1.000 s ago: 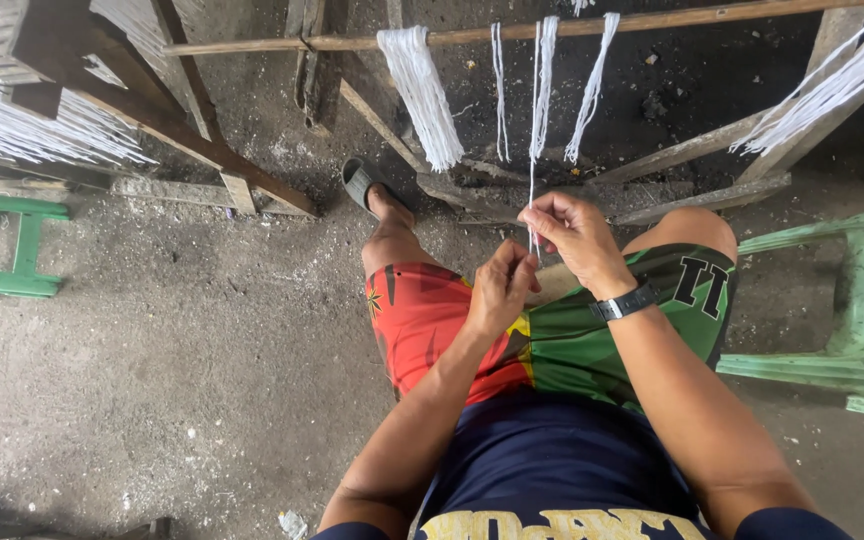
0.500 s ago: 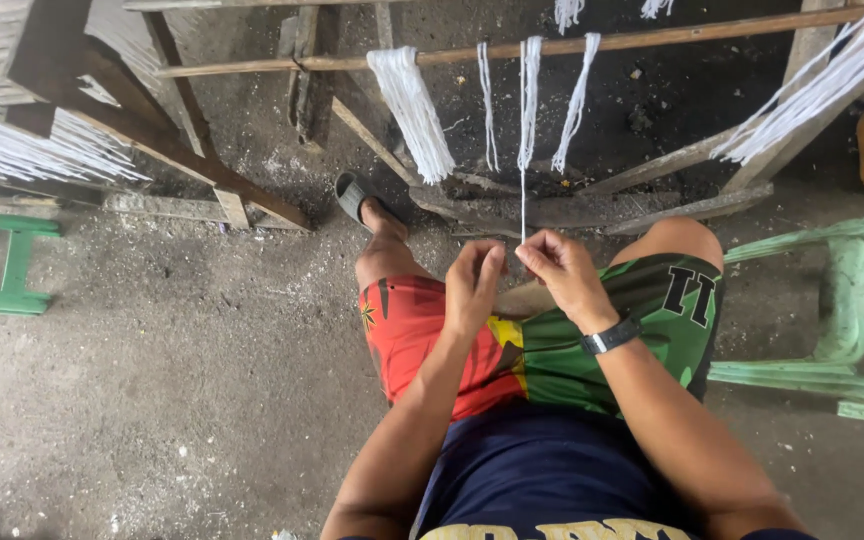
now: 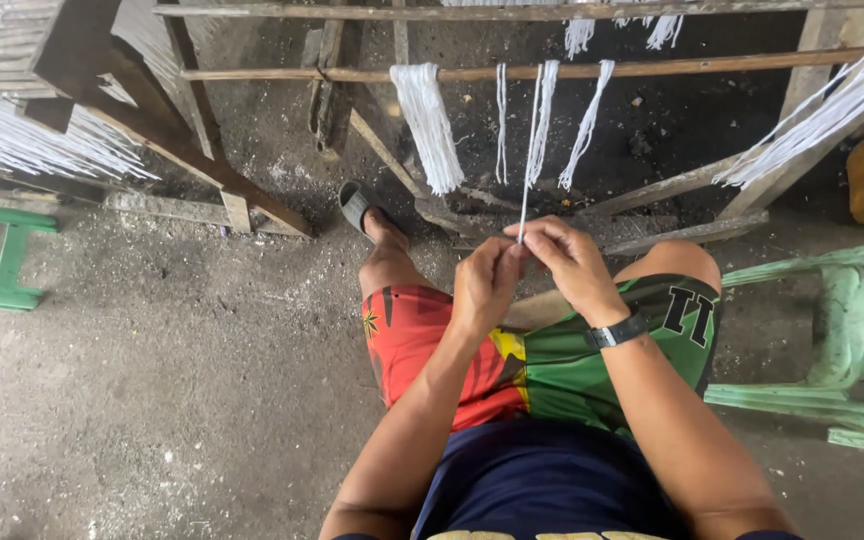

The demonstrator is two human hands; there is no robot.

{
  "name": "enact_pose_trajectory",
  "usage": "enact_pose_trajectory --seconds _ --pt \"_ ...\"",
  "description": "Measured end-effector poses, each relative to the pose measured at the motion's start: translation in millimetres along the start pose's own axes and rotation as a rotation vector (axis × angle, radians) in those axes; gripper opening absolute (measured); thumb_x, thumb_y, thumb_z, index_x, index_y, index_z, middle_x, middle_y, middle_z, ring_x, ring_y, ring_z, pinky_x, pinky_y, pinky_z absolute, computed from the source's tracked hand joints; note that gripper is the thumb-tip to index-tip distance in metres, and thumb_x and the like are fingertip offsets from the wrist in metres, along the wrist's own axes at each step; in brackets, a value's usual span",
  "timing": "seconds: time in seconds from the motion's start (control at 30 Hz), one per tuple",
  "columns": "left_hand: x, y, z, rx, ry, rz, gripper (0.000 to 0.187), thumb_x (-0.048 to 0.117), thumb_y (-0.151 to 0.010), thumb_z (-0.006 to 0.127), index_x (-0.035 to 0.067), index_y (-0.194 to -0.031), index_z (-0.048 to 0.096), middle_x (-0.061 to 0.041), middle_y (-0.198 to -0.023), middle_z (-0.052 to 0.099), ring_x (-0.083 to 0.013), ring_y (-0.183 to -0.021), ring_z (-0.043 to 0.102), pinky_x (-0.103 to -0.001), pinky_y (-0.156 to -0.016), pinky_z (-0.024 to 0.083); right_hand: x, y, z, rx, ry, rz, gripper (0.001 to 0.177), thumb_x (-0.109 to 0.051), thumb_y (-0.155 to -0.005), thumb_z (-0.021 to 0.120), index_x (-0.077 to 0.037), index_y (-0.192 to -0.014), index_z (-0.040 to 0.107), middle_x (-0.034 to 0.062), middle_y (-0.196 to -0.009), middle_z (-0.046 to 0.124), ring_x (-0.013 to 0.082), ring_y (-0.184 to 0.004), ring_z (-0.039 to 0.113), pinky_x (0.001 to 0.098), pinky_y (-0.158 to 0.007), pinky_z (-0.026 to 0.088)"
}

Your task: Organizing and hanging candle wicks on a wooden rack for drying or further processing.

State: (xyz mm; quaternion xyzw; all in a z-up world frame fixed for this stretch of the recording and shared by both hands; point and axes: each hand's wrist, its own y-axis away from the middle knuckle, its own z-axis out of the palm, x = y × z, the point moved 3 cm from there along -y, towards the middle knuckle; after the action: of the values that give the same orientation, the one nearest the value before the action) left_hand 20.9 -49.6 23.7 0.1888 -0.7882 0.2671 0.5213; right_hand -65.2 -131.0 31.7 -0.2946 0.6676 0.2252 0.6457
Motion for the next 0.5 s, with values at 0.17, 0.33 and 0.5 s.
enact_pose_trajectory --seconds 0.17,0.33,0.5 --pt "-23 2 2 -0.029 -0.012 -0.046 0.017 0.015 -0.085 0.047 0.008 -0.076 0.06 -0.008 -0.058 0.056 -0.0273 -0.056 0.057 -0.034 -0.052 0.045 30 -10 -1 0.043 0.097 -0.019 0.011 -0.019 -0.082 0.06 -0.009 -0.08 0.064 0.0026 -0.069 0.059 0.0095 -0.06 0.05 0.0229 -0.051 0.041" --pt "-5 -10 -12 0.09 -0.028 -0.075 0.017 0.024 -0.084 0.05 0.009 -0.087 0.059 -0.013 -0.069 0.059 -0.03 -0.067 0.059 -0.039 -0.057 0.046 52 -15 -3 0.135 0.388 -0.108 0.015 -0.019 -0.077 0.067 -0.006 -0.073 0.059 0.0083 -0.065 0.056 0.0218 -0.059 0.055 0.0288 -0.05 0.043" --pt "-8 -33 4 0.02 -0.158 -0.087 0.015 0.023 -0.076 0.061 0.009 -0.082 0.06 -0.009 -0.073 0.058 -0.0289 -0.072 0.061 -0.038 -0.061 0.047 41 -14 5 0.204 0.748 -0.285 0.023 -0.017 -0.07 0.069 -0.006 -0.066 0.049 0.011 -0.06 0.049 0.0299 -0.058 0.055 0.0368 -0.054 0.043"
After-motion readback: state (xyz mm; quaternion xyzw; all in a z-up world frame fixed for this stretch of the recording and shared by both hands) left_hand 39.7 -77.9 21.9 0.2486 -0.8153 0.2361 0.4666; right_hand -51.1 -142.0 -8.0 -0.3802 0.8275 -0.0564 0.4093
